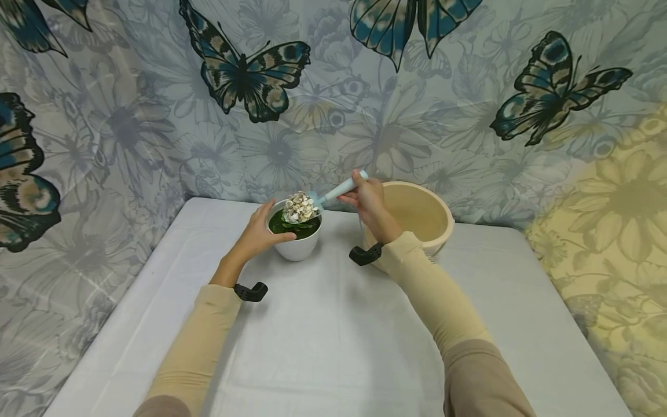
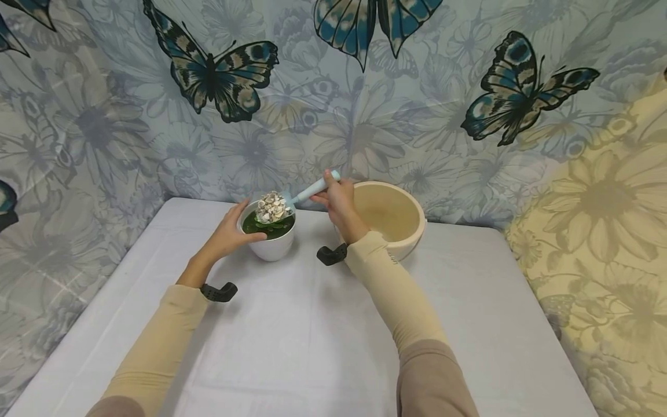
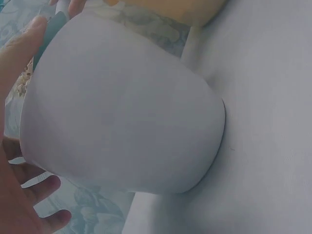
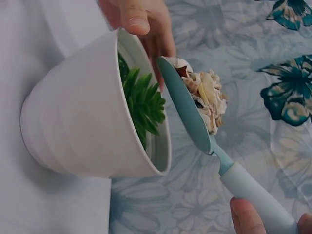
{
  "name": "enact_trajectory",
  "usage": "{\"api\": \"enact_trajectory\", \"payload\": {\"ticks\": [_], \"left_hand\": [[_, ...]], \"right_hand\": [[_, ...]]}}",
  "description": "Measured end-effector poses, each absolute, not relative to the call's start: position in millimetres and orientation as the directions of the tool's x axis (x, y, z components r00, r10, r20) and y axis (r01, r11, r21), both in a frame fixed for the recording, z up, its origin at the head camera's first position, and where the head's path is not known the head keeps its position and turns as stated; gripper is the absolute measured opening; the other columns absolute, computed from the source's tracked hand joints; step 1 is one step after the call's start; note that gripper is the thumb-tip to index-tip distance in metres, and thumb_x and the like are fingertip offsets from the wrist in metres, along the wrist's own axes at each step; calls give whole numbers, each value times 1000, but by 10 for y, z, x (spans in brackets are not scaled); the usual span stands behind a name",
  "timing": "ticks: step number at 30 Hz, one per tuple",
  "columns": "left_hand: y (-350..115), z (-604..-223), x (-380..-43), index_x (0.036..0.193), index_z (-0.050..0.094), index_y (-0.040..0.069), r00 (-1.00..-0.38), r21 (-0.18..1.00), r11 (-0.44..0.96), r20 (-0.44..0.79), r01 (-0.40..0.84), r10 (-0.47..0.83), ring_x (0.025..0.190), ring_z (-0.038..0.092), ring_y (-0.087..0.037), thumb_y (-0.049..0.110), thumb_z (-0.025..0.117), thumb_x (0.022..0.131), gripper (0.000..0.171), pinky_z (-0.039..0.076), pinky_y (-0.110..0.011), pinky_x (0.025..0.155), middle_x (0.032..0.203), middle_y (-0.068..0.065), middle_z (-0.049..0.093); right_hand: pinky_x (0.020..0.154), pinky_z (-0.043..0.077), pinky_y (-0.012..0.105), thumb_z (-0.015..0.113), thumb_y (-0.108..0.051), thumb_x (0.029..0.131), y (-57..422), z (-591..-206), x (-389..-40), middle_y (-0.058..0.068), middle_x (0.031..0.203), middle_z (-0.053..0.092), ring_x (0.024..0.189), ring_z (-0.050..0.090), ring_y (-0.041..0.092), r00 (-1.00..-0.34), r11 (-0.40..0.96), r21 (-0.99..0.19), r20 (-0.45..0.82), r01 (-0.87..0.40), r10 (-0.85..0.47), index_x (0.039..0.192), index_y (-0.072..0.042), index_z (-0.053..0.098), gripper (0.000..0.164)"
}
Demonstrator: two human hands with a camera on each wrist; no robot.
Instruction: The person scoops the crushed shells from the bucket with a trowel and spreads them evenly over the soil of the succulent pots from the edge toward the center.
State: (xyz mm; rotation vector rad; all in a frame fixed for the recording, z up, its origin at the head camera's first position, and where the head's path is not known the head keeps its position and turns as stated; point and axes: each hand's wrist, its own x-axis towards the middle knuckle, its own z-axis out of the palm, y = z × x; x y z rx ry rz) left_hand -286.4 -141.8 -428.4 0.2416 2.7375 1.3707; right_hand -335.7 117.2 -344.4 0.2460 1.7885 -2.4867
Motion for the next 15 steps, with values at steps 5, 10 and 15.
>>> {"api": "enact_trajectory", "payload": {"ticks": [5, 10, 15], "left_hand": [[-1446, -4334, -2877, 159, 8, 17, -987, 798, 596, -16, 85, 162, 151, 11, -40, 57, 79, 74, 118, 21, -67, 115, 164, -15, 9], [-1444, -4363, -2875, 159, 6, 19, -986, 812, 580, -40, 63, 163, 151, 10, -40, 57, 78, 74, 118, 20, -67, 115, 164, -15, 8], [-1448, -4396, -2870, 159, 6, 22, -987, 823, 564, -37, 60, 158, 151, 11, -40, 55, 79, 74, 117, 20, -67, 115, 164, -14, 8]], "right_hand": [[60, 59, 25, 47, -26, 103, 1136, -3465, -3359, 10, 74, 62, 62, 69, 16, -986, -304, -941, -165, 146, 35, 124, 6, 44, 38], [62, 60, 25, 47, -27, 103, 1107, -3476, -3358, 9, 77, 60, 62, 68, 16, -986, -278, -949, -166, 150, 34, 127, 8, 44, 43], [63, 60, 25, 50, -29, 102, 1077, -3492, -3348, 7, 76, 62, 61, 68, 15, -988, -263, -956, -146, 130, 41, 115, 2, 51, 34]]}}
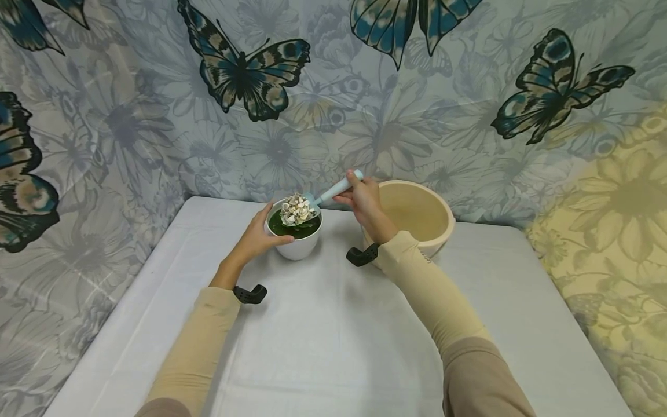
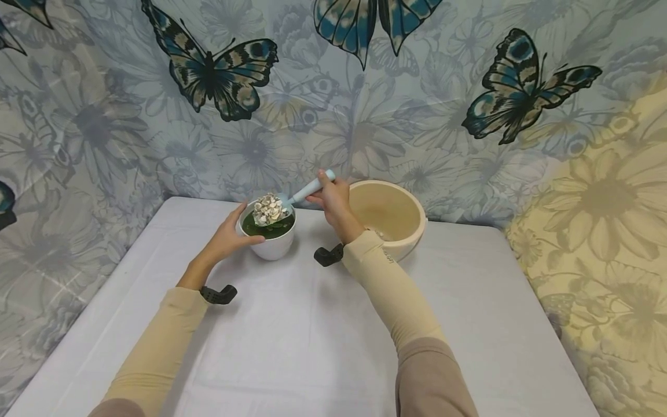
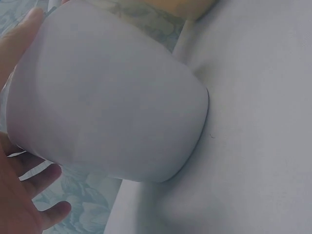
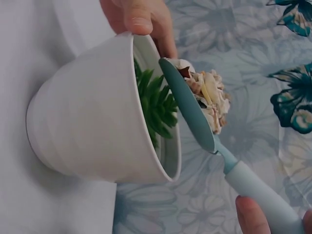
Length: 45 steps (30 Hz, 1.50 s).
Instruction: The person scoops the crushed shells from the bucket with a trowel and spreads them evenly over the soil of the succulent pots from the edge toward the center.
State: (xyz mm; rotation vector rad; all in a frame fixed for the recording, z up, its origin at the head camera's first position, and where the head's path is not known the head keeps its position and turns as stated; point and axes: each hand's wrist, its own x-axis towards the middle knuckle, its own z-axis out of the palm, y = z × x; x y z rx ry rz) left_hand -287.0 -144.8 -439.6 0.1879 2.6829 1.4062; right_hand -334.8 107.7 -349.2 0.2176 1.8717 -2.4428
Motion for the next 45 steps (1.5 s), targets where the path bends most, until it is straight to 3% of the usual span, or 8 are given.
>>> {"api": "enact_trajectory", "payload": {"ticks": [4, 8, 18, 24, 27, 31, 37, 45], "left_hand": [[-1447, -4418, -2871, 159, 7, 24, -988, 830, 555, -33, 55, 148, 151, 11, -39, 55, 79, 74, 115, 19, -66, 116, 164, -12, 10], [-1447, -4422, -2870, 159, 8, 22, -989, 828, 558, -30, 55, 142, 151, 11, -40, 55, 79, 74, 115, 19, -66, 116, 164, -13, 10], [-1449, -4441, -2882, 159, 8, 22, -989, 827, 560, -43, 43, 140, 150, 12, -41, 56, 79, 73, 116, 19, -67, 115, 164, -15, 10], [-1443, -4418, -2855, 158, 9, 23, -990, 833, 552, -46, 35, 132, 150, 12, -41, 56, 79, 74, 115, 20, -67, 115, 164, -15, 11], [-1441, -4409, -2854, 159, 8, 23, -990, 829, 558, -44, 37, 132, 150, 12, -42, 56, 78, 74, 115, 20, -68, 114, 164, -16, 10], [-1438, -4406, -2851, 158, 9, 21, -991, 832, 553, -43, 35, 128, 150, 13, -42, 56, 79, 73, 116, 20, -67, 114, 164, -15, 11], [-1420, -4404, -2836, 158, 10, 20, -992, 843, 537, -40, 29, 116, 150, 14, -40, 54, 80, 73, 115, 21, -66, 115, 163, -15, 13], [-1414, -4399, -2795, 158, 10, 16, -996, 824, 566, -35, 21, 88, 149, 17, -40, 56, 78, 74, 115, 23, -65, 115, 161, -19, 15]], "right_hand": [[64, 60, 25, 51, -29, 101, 1057, -3487, -3338, 4, 77, 65, 63, 68, 13, -992, -252, -962, -117, 104, 38, 101, -7, 54, 22], [65, 60, 25, 51, -29, 101, 1040, -3483, -3341, 5, 83, 65, 66, 69, 13, -995, -237, -968, -92, 83, 28, 101, -11, 55, 19], [65, 60, 25, 50, -26, 102, 1007, -3483, -3330, 19, 101, 66, 65, 69, 12, -998, -198, -979, -53, 47, 23, 121, 7, 50, 38], [66, 60, 26, 50, -26, 102, 999, -3471, -3346, 20, 102, 67, 67, 69, 11, -999, -155, -987, -44, 39, 29, 124, 9, 50, 41], [68, 60, 26, 50, -26, 102, 981, -3456, -3353, 28, 114, 65, 69, 69, 11, -999, -127, -991, -38, 34, 25, 129, 8, 48, 44], [68, 60, 26, 50, -26, 102, 962, -3450, -3355, 35, 125, 58, 70, 68, 11, -999, -105, -994, -29, 26, 27, 124, 4, 51, 37], [66, 60, 26, 52, -24, 102, 974, -3483, -3347, 22, 101, 68, 66, 69, 11, -999, -113, -994, -20, 14, 48, 121, 7, 53, 37], [63, 60, 26, 59, -22, 98, 975, -3496, -3337, 12, 88, 67, 65, 69, 13, -998, -194, -981, -32, 22, 51, 101, -4, 56, 19]]}}
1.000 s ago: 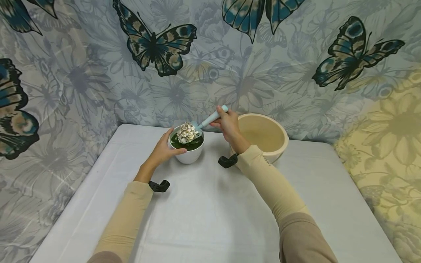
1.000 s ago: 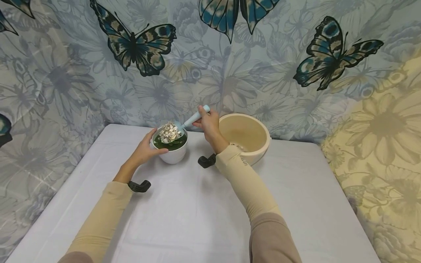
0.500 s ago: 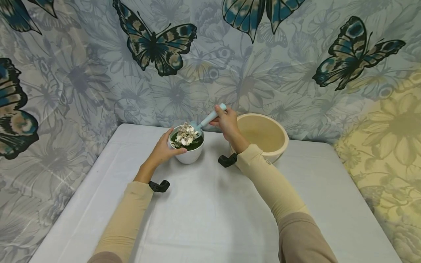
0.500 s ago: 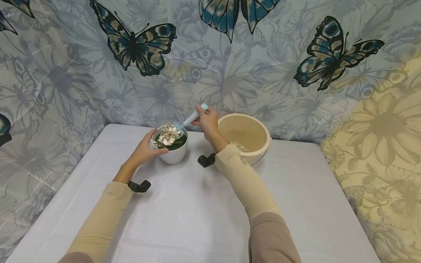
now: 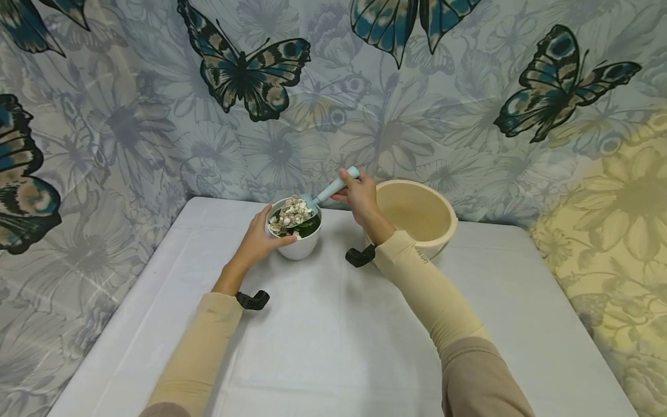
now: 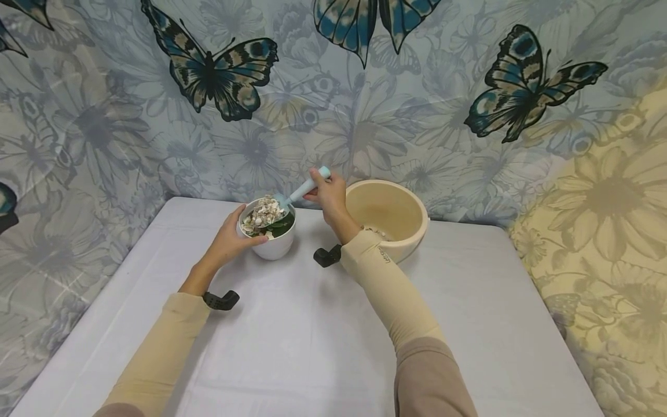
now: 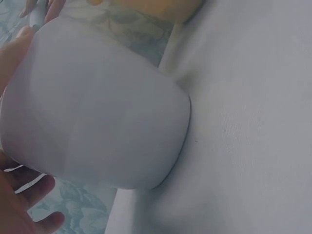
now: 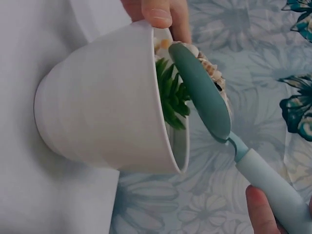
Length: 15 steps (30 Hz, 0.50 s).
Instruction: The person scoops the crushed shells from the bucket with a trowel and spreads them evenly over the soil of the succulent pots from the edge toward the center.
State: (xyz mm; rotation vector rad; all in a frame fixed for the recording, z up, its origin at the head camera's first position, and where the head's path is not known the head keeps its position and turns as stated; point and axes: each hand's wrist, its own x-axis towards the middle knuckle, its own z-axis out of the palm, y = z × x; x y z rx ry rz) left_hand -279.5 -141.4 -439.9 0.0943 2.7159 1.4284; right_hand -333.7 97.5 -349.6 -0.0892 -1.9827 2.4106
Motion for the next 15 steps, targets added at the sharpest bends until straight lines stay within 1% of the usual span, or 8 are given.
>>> {"api": "enact_trajectory", "payload": {"ticks": [2, 7, 8, 11, 14, 15], "left_hand": [[-1432, -4397, -2793, 158, 9, 18, -995, 814, 580, -38, 22, 91, 148, 18, -40, 58, 78, 73, 116, 24, -65, 114, 161, -19, 16], [-1487, -4388, -2824, 159, 7, 21, -990, 811, 583, -41, 48, 137, 149, 15, -40, 60, 78, 72, 118, 23, -67, 114, 163, -16, 12], [-1493, -4395, -2837, 159, 7, 22, -988, 817, 575, -43, 49, 146, 150, 14, -40, 60, 79, 72, 119, 22, -66, 114, 163, -15, 11], [-1495, -4415, -2856, 159, 7, 22, -988, 834, 551, -48, 43, 150, 151, 12, -39, 59, 80, 71, 120, 20, -65, 116, 164, -14, 9], [-1482, -4432, -2843, 159, 8, 23, -991, 844, 535, -42, 34, 130, 151, 12, -38, 58, 81, 70, 120, 20, -65, 116, 164, -13, 10], [-1475, -4430, -2835, 159, 8, 22, -992, 844, 535, -39, 33, 122, 151, 13, -38, 58, 81, 70, 120, 20, -65, 116, 164, -13, 11]], "right_hand": [[63, 60, 26, 61, -19, 97, 976, -3494, -3336, 15, 93, 68, 65, 69, 13, -998, -203, -979, -41, 31, 44, 99, -5, 57, 14], [63, 60, 25, 63, -13, 95, 991, -3504, -3345, 29, 115, 64, 64, 70, 12, -998, -218, -975, -58, 50, 32, 96, -6, 59, 8], [62, 60, 25, 63, -12, 95, 993, -3507, -3343, 27, 113, 66, 64, 70, 12, -998, -219, -975, -55, 46, 34, 95, -6, 59, 8], [61, 60, 26, 64, -12, 94, 984, -3537, -3347, 29, 113, 66, 63, 70, 11, -999, -204, -979, -22, 13, 47, 92, -6, 59, 8], [61, 60, 27, 64, -11, 94, 954, -3555, -3341, 27, 104, 69, 62, 70, 11, -998, -175, -984, 30, -40, 58, 90, -6, 58, 9], [62, 60, 27, 65, -11, 94, 940, -3558, -3338, 30, 108, 68, 62, 69, 10, -997, -156, -986, 51, -59, 56, 90, -6, 58, 9]]}}
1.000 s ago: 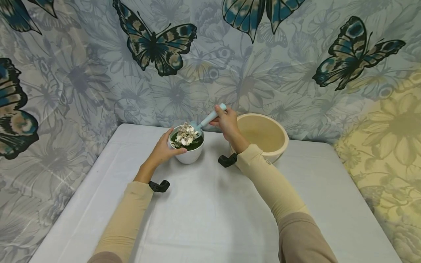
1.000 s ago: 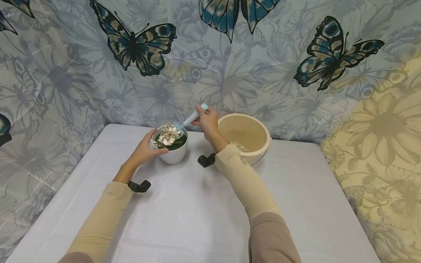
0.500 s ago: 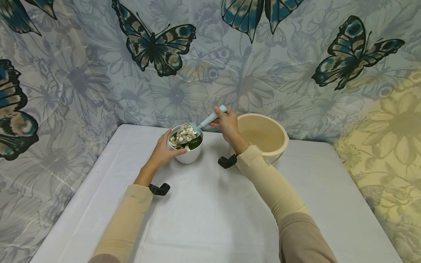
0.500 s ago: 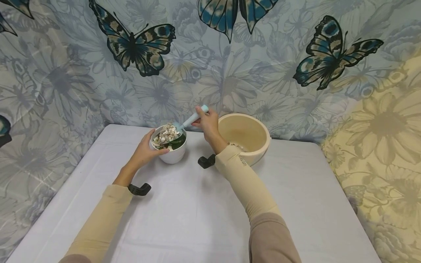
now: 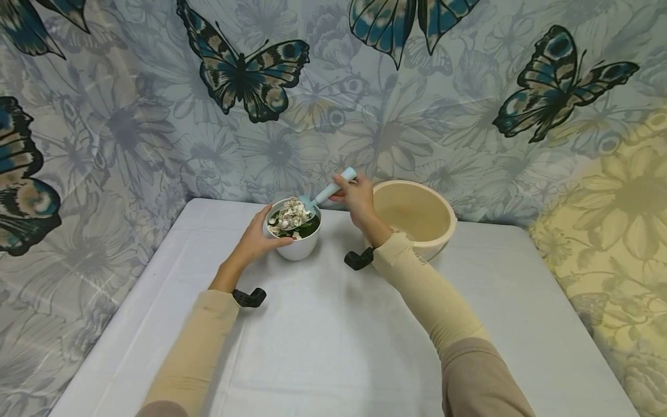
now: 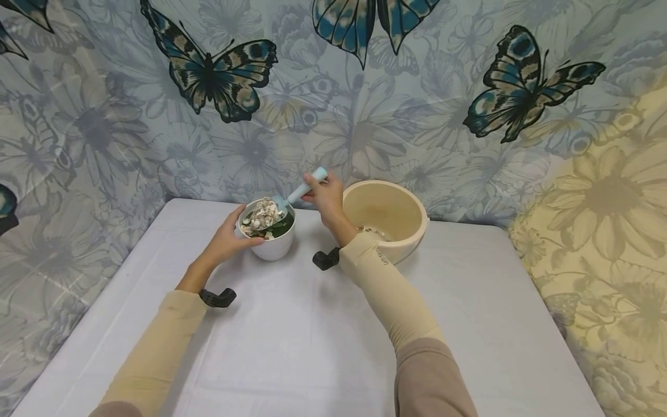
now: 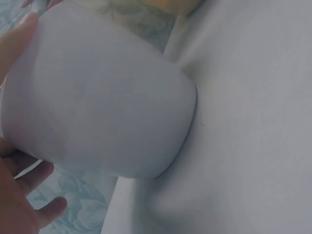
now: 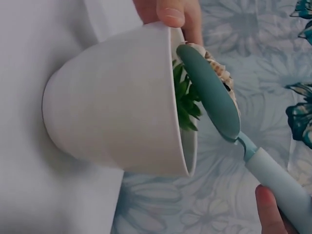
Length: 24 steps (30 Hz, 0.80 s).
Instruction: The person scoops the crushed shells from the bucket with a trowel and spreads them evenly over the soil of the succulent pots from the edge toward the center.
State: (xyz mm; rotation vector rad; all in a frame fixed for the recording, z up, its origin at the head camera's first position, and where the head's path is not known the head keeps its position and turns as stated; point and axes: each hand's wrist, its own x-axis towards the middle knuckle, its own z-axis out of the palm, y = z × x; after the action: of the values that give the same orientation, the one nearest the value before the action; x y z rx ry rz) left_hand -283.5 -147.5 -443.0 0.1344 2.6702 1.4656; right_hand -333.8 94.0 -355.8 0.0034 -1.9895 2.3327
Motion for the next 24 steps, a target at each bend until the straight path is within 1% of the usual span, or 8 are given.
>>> {"api": "enact_trajectory", "payload": {"ticks": [3, 5, 10, 12, 17, 20, 24], "left_hand": [[-1450, -4426, -2808, 158, 9, 21, -994, 844, 536, -31, 28, 101, 150, 14, -38, 57, 80, 71, 118, 21, -64, 116, 164, -14, 13], [-1438, -4420, -2797, 158, 10, 19, -995, 840, 543, -26, 28, 92, 150, 16, -37, 57, 80, 72, 117, 22, -63, 116, 163, -15, 15], [-1445, -4393, -2798, 158, 11, 17, -996, 813, 581, -17, 39, 91, 149, 19, -39, 58, 79, 72, 117, 25, -63, 115, 161, -17, 17], [-1454, -4380, -2807, 158, 11, 15, -995, 810, 584, -15, 48, 104, 148, 18, -40, 58, 79, 72, 117, 24, -64, 115, 161, -18, 17], [-1462, -4370, -2825, 158, 7, 17, -991, 825, 563, -37, 43, 130, 150, 13, -39, 56, 80, 72, 119, 21, -65, 116, 163, -15, 11], [-1455, -4383, -2822, 159, 7, 20, -992, 825, 564, -44, 29, 116, 150, 13, -39, 58, 80, 71, 120, 21, -65, 116, 164, -14, 11], [-1446, -4408, -2813, 159, 8, 20, -995, 825, 564, -33, 28, 97, 150, 14, -39, 59, 80, 71, 120, 21, -65, 116, 163, -15, 12]], "right_hand": [[64, 60, 27, 64, -11, 94, 912, -3549, -3314, 31, 107, 68, 62, 68, 9, -995, -106, -989, 95, -99, 36, 93, -5, 57, 9], [66, 61, 28, 64, -12, 95, 897, -3549, -3304, 34, 113, 65, 63, 68, 9, -993, -78, -990, 117, -118, 21, 96, -4, 57, 11], [67, 61, 28, 64, -13, 94, 866, -3556, -3283, 37, 116, 62, 63, 67, 9, -991, -58, -989, 132, -133, 16, 100, -1, 55, 15], [67, 60, 28, 64, -13, 95, 859, -3556, -3273, 38, 116, 62, 63, 67, 9, -991, -59, -989, 135, -136, 22, 101, -1, 55, 16], [68, 61, 28, 64, -13, 94, 853, -3562, -3263, 34, 115, 64, 65, 67, 9, -991, -66, -989, 128, -131, 41, 104, 0, 55, 19], [69, 61, 30, 65, -14, 94, 854, -3569, -3257, 32, 114, 65, 66, 68, 9, -992, -75, -990, 119, -123, 52, 102, -2, 56, 17], [69, 61, 30, 66, -12, 93, 867, -3598, -3257, 34, 114, 65, 65, 69, 10, -992, -121, -986, 104, -112, 71, 94, -5, 56, 13]]}}
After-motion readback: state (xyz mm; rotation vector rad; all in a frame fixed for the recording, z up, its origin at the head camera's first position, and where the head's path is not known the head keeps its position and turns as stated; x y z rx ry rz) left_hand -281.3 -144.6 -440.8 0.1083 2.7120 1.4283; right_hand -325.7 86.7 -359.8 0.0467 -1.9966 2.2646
